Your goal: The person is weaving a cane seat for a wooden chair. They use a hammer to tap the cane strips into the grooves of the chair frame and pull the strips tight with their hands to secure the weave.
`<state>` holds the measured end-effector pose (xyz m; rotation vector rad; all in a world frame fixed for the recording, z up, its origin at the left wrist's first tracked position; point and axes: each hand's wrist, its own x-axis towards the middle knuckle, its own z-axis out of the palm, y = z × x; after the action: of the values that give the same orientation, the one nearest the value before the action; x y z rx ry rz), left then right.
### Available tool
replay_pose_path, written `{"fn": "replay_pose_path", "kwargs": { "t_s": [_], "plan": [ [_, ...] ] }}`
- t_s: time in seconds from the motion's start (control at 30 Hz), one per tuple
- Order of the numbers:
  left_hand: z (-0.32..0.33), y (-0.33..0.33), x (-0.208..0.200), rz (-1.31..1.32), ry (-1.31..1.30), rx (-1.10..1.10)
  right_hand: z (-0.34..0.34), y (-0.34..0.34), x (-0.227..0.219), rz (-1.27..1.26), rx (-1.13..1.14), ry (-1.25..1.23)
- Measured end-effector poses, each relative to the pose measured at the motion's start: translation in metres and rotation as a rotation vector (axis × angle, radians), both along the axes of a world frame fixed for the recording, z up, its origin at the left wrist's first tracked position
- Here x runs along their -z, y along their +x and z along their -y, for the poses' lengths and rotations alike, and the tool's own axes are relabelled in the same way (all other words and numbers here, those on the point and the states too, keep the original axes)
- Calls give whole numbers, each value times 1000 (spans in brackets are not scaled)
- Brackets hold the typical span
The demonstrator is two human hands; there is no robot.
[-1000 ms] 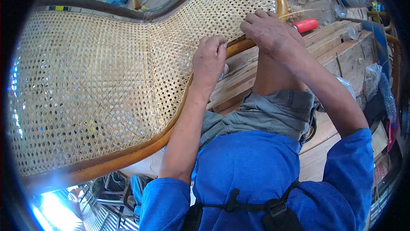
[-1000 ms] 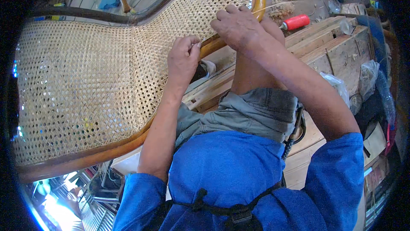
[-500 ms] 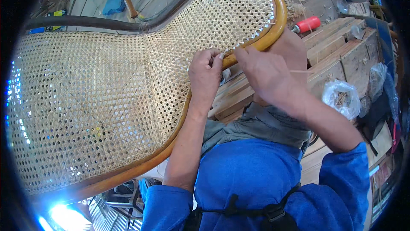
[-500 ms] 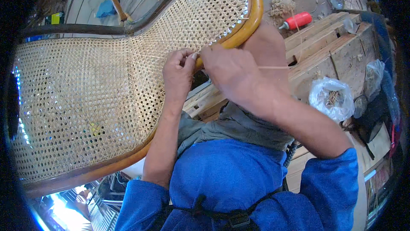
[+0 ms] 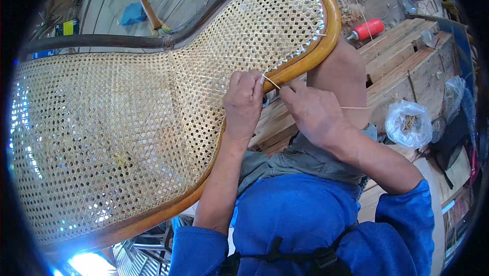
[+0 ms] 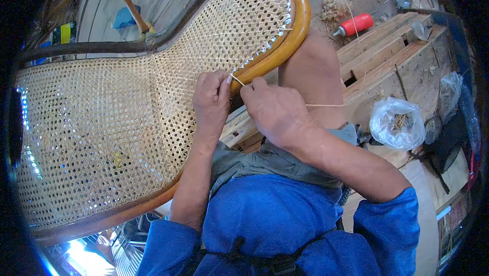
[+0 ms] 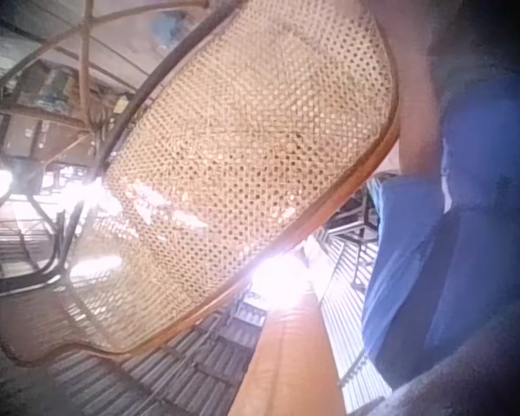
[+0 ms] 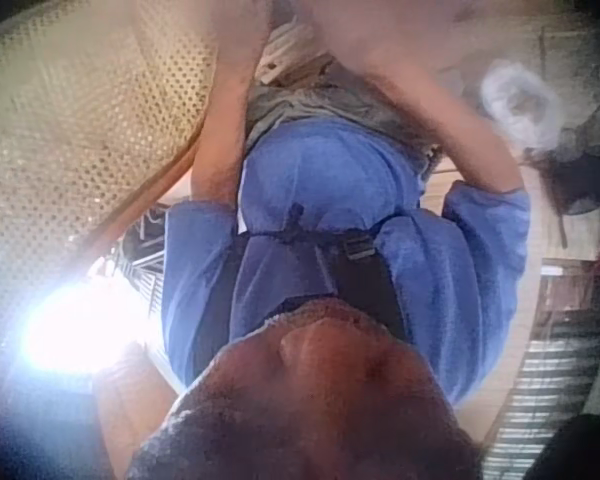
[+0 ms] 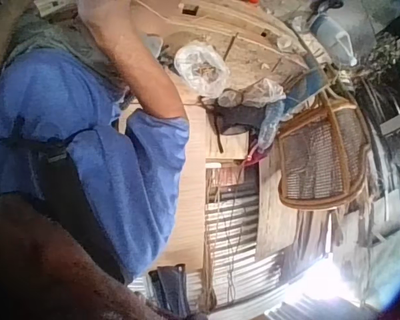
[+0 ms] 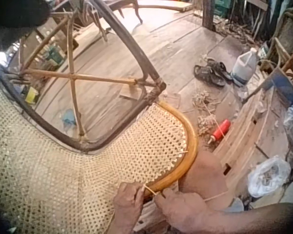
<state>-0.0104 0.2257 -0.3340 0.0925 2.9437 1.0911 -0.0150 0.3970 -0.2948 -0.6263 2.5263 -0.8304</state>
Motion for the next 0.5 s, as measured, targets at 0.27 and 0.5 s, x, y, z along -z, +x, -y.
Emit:
{"fn": "replay_pose_path", "kwargs": {
  "t_s": [0.27, 0.5],
  "plan": [
    [1, -7, -2, 29, -17, 62, -14, -28, 2, -217, -40, -154],
    [-2, -10, -4, 15, -82, 81, -9, -97, 7, -79, -336, 114]
  ]
}}
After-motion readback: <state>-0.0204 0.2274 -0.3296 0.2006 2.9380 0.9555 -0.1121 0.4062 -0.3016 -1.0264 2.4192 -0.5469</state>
